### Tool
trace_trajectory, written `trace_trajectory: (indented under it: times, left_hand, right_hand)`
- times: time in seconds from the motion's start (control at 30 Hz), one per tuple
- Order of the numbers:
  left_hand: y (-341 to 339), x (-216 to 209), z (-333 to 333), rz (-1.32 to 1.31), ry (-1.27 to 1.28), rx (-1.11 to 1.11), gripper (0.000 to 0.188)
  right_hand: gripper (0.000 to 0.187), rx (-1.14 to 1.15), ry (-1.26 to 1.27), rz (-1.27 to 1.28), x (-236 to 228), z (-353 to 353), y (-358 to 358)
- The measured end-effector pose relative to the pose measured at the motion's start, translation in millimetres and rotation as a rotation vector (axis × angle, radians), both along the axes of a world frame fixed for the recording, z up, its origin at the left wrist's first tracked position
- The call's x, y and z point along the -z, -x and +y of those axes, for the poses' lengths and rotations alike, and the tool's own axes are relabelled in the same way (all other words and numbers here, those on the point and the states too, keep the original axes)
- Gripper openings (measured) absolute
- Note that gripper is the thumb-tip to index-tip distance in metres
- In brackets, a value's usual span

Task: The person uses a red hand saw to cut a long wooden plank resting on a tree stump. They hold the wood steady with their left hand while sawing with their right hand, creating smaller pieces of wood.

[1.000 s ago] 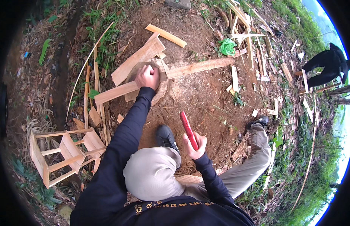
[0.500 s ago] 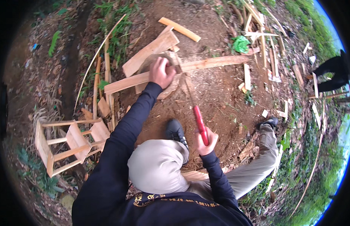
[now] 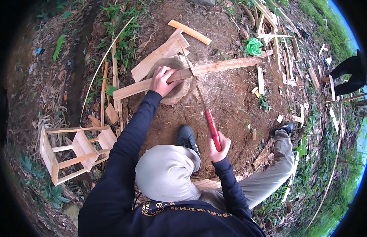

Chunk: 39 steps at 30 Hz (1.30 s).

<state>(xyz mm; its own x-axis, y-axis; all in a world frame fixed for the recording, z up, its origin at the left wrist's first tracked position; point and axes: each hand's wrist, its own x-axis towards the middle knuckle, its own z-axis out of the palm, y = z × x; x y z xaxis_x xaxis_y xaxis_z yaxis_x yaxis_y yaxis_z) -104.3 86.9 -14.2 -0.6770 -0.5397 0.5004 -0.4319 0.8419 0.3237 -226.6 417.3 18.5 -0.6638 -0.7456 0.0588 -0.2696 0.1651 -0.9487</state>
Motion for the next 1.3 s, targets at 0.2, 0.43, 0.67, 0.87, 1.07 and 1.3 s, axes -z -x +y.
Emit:
trace_trajectory:
  times: [0.2, 0.43, 0.67, 0.87, 1.07, 1.3]
  left_hand:
    - [1.5, -5.4, 5.0, 0.006, -0.042, -0.020, 0.044]
    - [-7.0, -37.3, -19.9, 0.093, -0.015, -0.094, 0.057]
    - [36.4, -132.7, -82.8, 0.318, 0.346, -0.125, 0.048]
    - [129.0, -221.9, -69.8, 0.364, 0.157, 0.130, 0.044]
    - [122.4, -176.9, -72.7, 0.207, -0.033, 0.207, 0.027]
    - [2.6, -55.8, -10.6, -0.147, -0.035, -0.300, 0.029]
  right_hand:
    - [0.013, -0.003, 0.007, -0.020, -3.7, 0.4, -0.3]
    - [0.016, 0.007, 0.011, -0.120, -3.0, 0.4, -0.9]
    - [0.013, 0.028, 0.032, -0.310, 3.3, 1.2, -9.7]
    - [0.015, 0.021, 0.028, -0.265, 8.8, 3.8, -9.3]
    - [0.014, 0.000, 0.042, -0.238, 5.0, -0.1, -13.5]
    - [0.018, -0.056, 0.045, -0.243, -5.3, -0.6, -9.2]
